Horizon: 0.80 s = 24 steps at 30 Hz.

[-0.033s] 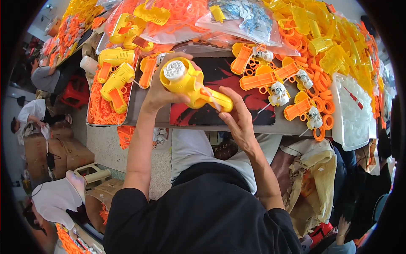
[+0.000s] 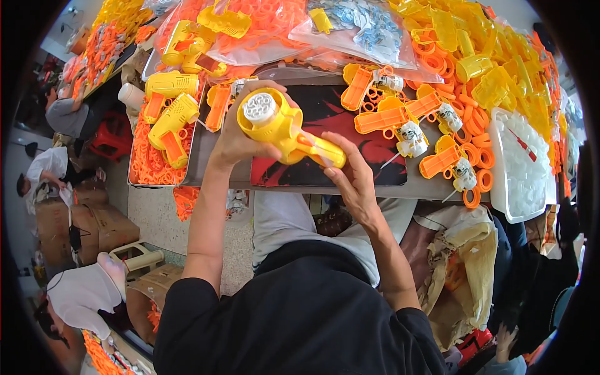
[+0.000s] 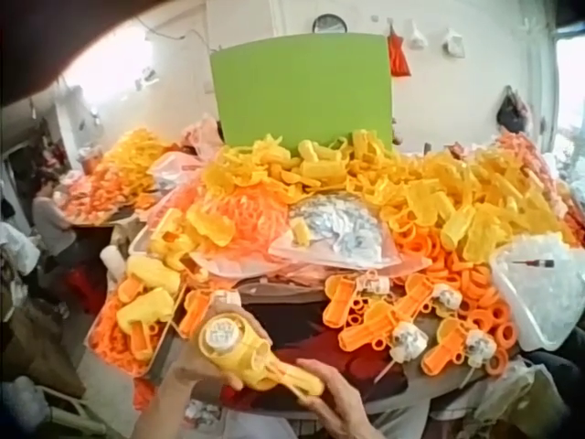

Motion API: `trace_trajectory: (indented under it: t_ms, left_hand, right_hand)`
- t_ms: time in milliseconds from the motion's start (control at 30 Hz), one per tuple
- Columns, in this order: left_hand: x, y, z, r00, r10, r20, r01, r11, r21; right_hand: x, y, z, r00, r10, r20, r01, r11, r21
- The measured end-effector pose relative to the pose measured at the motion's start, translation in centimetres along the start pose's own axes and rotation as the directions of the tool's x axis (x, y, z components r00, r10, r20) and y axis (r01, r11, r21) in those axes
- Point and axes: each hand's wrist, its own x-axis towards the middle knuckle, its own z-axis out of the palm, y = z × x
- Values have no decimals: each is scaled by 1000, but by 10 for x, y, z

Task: Assembling the internal mechanisms and outer shells of plastic toy guns.

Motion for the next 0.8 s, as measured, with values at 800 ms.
trace_trajectory:
  t_ms: [800]
  left_hand:
    - [-9,-22,3,961,-274,-40,274,962,8]
  right_hand:
    - [-1,9,6,981,-54,-185,13,976,-215]
